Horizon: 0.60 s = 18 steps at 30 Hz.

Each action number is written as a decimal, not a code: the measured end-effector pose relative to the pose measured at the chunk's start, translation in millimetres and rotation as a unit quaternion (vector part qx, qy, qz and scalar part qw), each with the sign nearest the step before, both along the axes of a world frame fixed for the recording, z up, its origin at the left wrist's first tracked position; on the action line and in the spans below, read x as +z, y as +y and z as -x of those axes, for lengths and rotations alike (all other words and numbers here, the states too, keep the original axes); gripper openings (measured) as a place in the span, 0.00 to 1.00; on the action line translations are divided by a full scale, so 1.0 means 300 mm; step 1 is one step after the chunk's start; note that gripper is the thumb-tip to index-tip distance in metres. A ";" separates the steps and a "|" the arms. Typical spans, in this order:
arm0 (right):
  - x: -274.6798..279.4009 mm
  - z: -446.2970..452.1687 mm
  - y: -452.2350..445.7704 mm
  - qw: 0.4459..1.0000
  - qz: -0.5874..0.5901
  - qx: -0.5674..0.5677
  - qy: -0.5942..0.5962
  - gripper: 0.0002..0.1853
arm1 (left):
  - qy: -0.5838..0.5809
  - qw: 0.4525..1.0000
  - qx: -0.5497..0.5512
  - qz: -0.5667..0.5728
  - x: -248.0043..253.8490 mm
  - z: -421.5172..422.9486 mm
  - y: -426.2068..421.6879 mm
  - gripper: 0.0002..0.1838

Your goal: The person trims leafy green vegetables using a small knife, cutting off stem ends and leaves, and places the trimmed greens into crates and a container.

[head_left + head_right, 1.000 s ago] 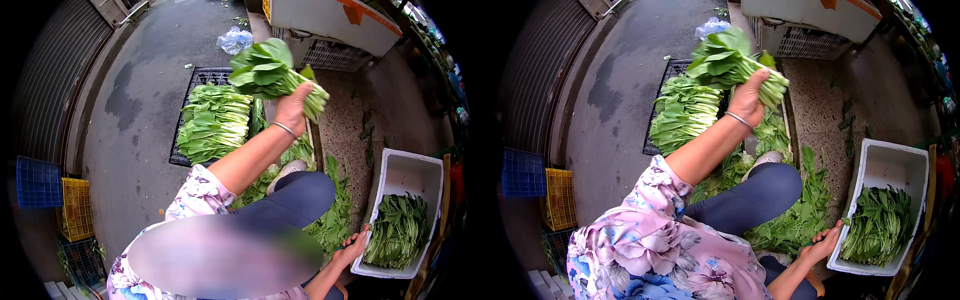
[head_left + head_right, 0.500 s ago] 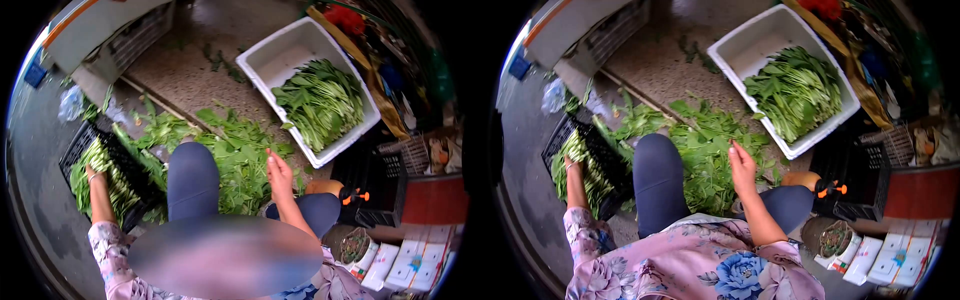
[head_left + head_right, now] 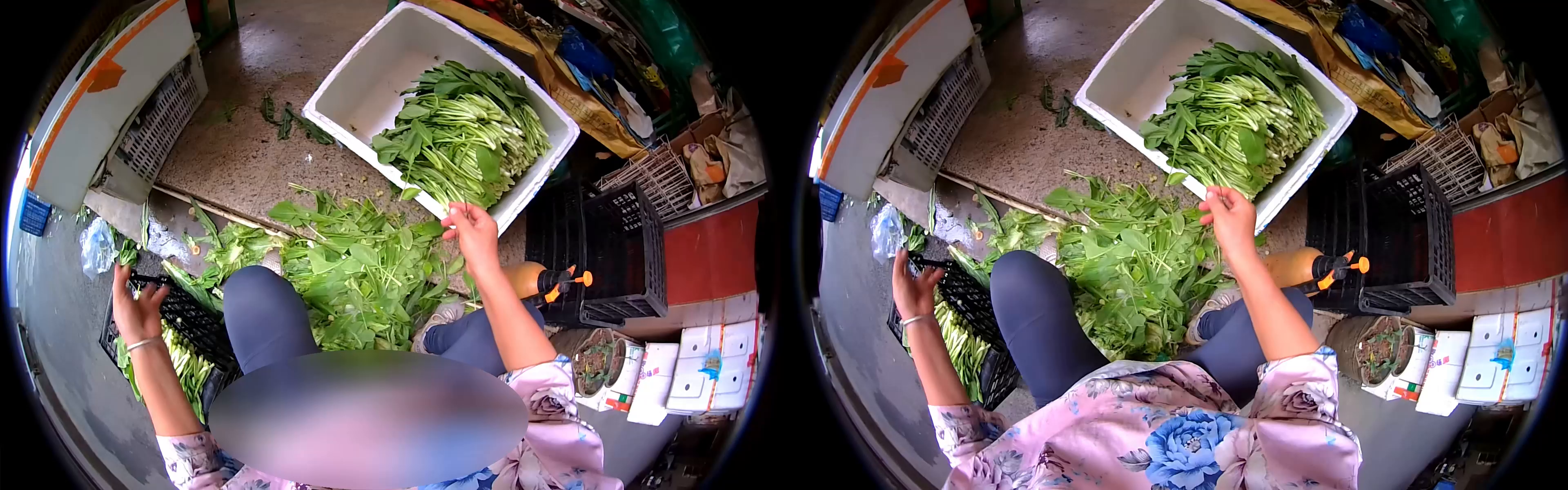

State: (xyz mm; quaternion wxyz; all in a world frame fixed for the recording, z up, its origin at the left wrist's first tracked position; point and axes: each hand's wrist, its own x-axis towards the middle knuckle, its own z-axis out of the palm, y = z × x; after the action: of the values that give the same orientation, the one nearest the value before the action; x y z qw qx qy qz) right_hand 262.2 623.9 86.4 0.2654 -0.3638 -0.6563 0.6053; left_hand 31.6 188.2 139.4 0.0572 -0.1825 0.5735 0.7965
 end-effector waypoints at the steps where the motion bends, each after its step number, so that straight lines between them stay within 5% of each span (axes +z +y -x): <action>1: 0.021 0.013 0.037 0.999 0.003 -0.004 -0.032 0.11 | 0.035 0.997 -0.069 0.007 0.083 -0.030 0.151 0.32; 4: -0.008 0.068 0.118 1.000 0.013 -0.009 -0.004 0.12 | 0.091 0.951 -0.290 0.056 0.206 -0.113 0.585 0.23; 8: -0.062 0.138 0.162 0.999 0.023 -0.038 0.026 0.14 | 0.042 0.826 -0.523 0.209 -0.090 -0.105 1.077 0.17; 11: -0.076 0.184 0.174 0.998 0.029 -0.047 0.033 0.17 | 0.149 0.826 -0.455 0.297 -0.502 -0.131 1.329 0.21; 18: -0.041 0.259 0.157 0.988 0.133 -0.074 0.028 0.20 | 0.222 0.830 -0.338 0.383 -0.572 -0.214 1.389 0.14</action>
State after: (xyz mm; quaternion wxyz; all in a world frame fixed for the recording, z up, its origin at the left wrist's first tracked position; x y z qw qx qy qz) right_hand 184.4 671.0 74.3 0.2767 -0.4265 -0.5335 0.6759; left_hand 95.8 605.0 -32.2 0.1196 0.1977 0.8555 0.4633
